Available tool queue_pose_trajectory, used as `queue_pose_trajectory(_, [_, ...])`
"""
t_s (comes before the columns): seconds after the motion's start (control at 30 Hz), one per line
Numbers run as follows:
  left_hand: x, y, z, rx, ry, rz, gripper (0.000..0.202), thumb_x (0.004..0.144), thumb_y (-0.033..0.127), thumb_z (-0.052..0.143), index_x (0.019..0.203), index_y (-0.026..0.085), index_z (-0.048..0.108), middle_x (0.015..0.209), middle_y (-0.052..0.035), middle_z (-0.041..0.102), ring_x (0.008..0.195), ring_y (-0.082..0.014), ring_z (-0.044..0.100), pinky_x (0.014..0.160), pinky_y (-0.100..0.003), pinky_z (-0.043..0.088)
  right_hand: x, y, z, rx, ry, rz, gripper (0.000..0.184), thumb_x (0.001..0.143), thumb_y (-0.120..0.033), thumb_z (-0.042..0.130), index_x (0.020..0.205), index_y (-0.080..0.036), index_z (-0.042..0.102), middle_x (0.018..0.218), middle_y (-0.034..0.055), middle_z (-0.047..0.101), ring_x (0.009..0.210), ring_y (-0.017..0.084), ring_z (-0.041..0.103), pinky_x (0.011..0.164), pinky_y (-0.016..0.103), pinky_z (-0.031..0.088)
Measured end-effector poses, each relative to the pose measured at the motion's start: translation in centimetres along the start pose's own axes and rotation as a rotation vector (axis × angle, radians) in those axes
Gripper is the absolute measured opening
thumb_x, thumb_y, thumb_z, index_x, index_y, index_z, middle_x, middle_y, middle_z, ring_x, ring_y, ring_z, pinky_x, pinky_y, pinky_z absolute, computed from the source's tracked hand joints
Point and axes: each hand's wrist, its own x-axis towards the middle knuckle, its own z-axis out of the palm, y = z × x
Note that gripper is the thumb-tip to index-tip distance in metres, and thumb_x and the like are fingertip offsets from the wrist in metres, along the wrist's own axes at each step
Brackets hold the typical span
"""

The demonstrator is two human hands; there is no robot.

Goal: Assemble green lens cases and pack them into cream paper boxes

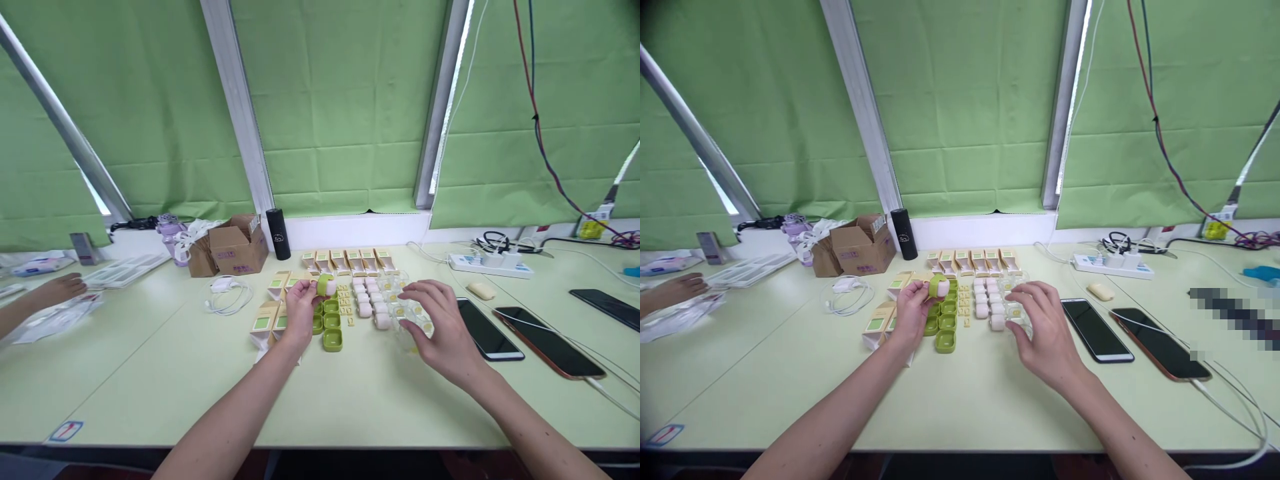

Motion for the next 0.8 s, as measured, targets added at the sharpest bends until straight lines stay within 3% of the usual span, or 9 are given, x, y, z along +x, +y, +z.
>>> queue_pose_trajectory(0.2, [-0.1, 0.2, 0.0, -0.043, -0.016, -0.088, 0.025, 0.066, 0.032, 0.082, 0.079, 0.019, 0.065, 0.084, -0.0029, 0.072, 0.079, -0.0202, 0.071, 0.07, -0.035, 0.061, 4.3, -2.9, 4.5, 0.169, 0.022, -0.13, 0.041, 0.096, -0.015, 0.06, 0.133, -0.032, 0.064, 0.127, 0.0107, 0.069, 0.127, 0.038, 0.056, 0.107, 0.064, 0.053])
queue_pose_trajectory(0.43, [-0.7, 0.6, 0.3, -0.023, -0.076, -0.184, 0.02, 0.064, 0.03, 0.079, 0.073, 0.019, 0.065, 0.072, -0.0029, 0.07, 0.061, -0.0173, 0.067, 0.061, -0.032, 0.058, 6.0, -3.2, 9.5, 0.198, -0.039, -0.237, 0.052, 0.095, -0.006, 0.05, 0.136, -0.034, 0.068, 0.14, 0.0097, 0.068, 0.133, 0.033, 0.06, 0.109, 0.061, 0.054])
queue_pose_trajectory(0.63, [-1.0, 0.6, 0.4, 0.002, -0.113, -0.233, 0.02, 0.065, 0.031, 0.077, 0.071, 0.019, 0.062, 0.063, -0.0005, 0.066, 0.052, -0.0154, 0.063, 0.053, -0.029, 0.054, 5.2, -2.7, 10.7, 0.309, -0.036, -0.214, 0.045, 0.102, -0.012, 0.049, 0.133, -0.035, 0.071, 0.143, 0.0073, 0.07, 0.134, 0.03, 0.065, 0.111, 0.059, 0.056])
queue_pose_trajectory(0.8, [-1.3, 0.6, 0.6, 0.019, -0.159, -0.24, 0.021, 0.066, 0.03, 0.077, 0.073, 0.019, 0.061, 0.062, -0.0006, 0.066, 0.052, -0.015, 0.062, 0.05, -0.026, 0.051, 4.6, -2.1, 10.7, 0.331, -0.039, -0.201, 0.05, 0.102, -0.013, 0.049, 0.144, -0.035, 0.064, 0.155, 0.007, 0.062, 0.141, 0.03, 0.062, 0.111, 0.059, 0.059])
